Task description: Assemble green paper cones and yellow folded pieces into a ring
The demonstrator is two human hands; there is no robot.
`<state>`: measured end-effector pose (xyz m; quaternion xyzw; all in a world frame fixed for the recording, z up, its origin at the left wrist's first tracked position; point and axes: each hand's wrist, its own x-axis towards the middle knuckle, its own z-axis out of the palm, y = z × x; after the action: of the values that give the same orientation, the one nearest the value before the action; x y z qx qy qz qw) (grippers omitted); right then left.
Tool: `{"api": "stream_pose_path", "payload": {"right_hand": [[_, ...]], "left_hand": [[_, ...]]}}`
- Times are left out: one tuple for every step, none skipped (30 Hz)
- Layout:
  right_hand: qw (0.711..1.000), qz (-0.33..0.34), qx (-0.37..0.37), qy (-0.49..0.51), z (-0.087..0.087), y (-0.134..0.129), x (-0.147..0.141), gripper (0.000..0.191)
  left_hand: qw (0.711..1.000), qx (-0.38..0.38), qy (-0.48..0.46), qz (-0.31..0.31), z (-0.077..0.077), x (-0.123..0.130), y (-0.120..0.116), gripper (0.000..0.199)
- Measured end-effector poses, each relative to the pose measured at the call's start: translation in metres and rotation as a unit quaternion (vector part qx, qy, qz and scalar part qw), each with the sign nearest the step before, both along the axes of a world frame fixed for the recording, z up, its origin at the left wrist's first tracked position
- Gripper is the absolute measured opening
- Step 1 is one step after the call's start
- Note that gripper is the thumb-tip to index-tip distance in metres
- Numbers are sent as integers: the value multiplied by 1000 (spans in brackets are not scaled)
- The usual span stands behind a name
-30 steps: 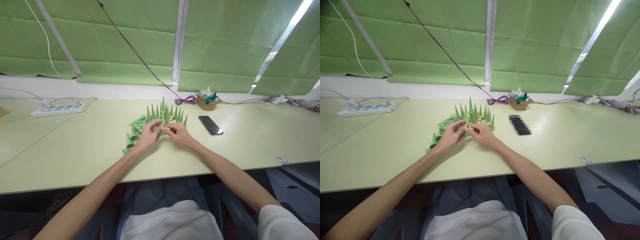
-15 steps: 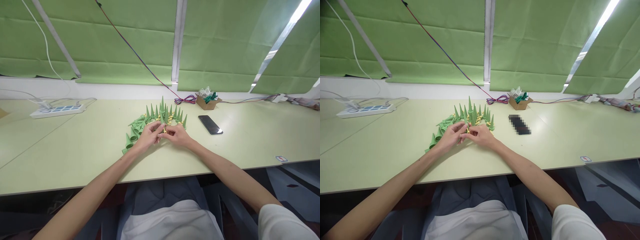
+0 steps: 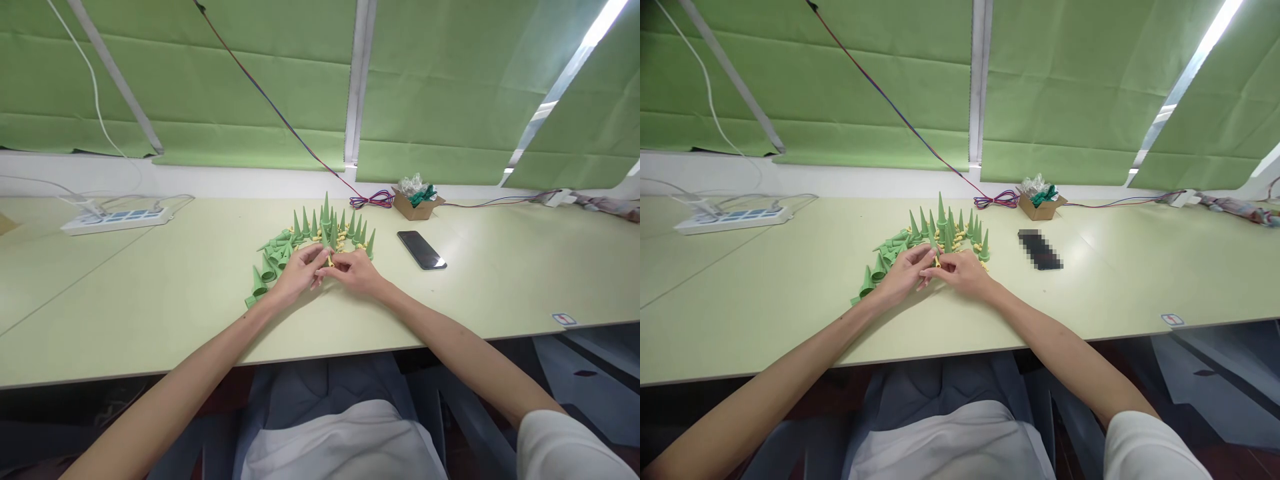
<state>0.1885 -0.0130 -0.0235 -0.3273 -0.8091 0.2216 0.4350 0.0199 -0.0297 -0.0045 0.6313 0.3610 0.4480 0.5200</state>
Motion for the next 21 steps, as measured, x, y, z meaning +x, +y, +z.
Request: {"api": "stream_pose_path", "payload": {"right_hand": [[1000, -1, 0, 1, 0, 0, 0, 64], [1000, -3, -1, 1, 0, 0, 0, 64], [1000, -5, -2, 1, 0, 0, 0, 63], [1000, -6, -4, 1, 0, 0, 0, 63], [1000, -6, -5, 1, -1, 0, 0, 63], [1000, -5, -6, 2, -1, 0, 0, 62], [1000, -3, -6, 3, -1, 1, 0, 61], [1000, -1, -5, 4, -1, 1, 0, 61], [1000, 0, -2, 6, -1, 1, 0, 61], [1000, 1, -1, 7, -1, 1, 0, 60], [1000, 1, 0, 7, -1, 1, 0, 60], [1000, 1, -1, 8, -1, 2, 0, 60], [1000, 1, -4, 7, -1, 2, 0, 60], [1000, 2, -6, 7, -1, 2, 0, 60], [1000, 4, -9, 8, -1, 1, 0, 60], [1000, 5, -11, 9, -1, 1, 0, 59], [1000, 5, -12, 9, -1, 1, 0, 59], [1000, 5, -14, 10, -2, 1, 0, 59], [1000, 5, -15, 10, -2, 2, 0, 59], [1000, 6, -16, 10, -2, 2, 0, 59], [1000, 7, -16, 10, -3, 2, 0, 59]], "left_hand": [[1000, -2, 0, 2, 0, 0, 0, 38], [1000, -3, 0, 4, 0, 0, 0, 39], [1000, -3, 1, 5, 0, 0, -1, 39], [1000, -3, 3, 7, 0, 1, -1, 39], [1000, -2, 4, 8, 1, 1, -1, 39], [1000, -2, 5, 9, 1, 0, 0, 39], [1000, -2, 6, 9, 1, 0, 0, 39], [1000, -4, 5, 11, 1, 0, 0, 39], [1000, -7, 5, 12, 1, 0, 0, 39], [1000, -11, 5, 14, 1, 0, 0, 39], [1000, -16, 5, 16, 1, 0, 0, 40], [1000, -20, 5, 18, 1, 0, 0, 40], [1000, -24, 5, 19, 1, 0, 0, 40], [999, -28, 5, 19, 2, 0, 0, 41], [999, -30, 6, 20, 1, 0, 0, 41], [999, -32, 6, 20, 1, 0, 1, 42], [999, -33, 7, 20, 1, 0, 1, 42], [999, -33, 7, 19, 1, 0, 1, 42], [999, -33, 7, 18, 1, 0, 1, 42], [999, -34, 7, 18, 1, 0, 1, 42], [999, -34, 6, 17, 0, 0, 2, 43]]}}
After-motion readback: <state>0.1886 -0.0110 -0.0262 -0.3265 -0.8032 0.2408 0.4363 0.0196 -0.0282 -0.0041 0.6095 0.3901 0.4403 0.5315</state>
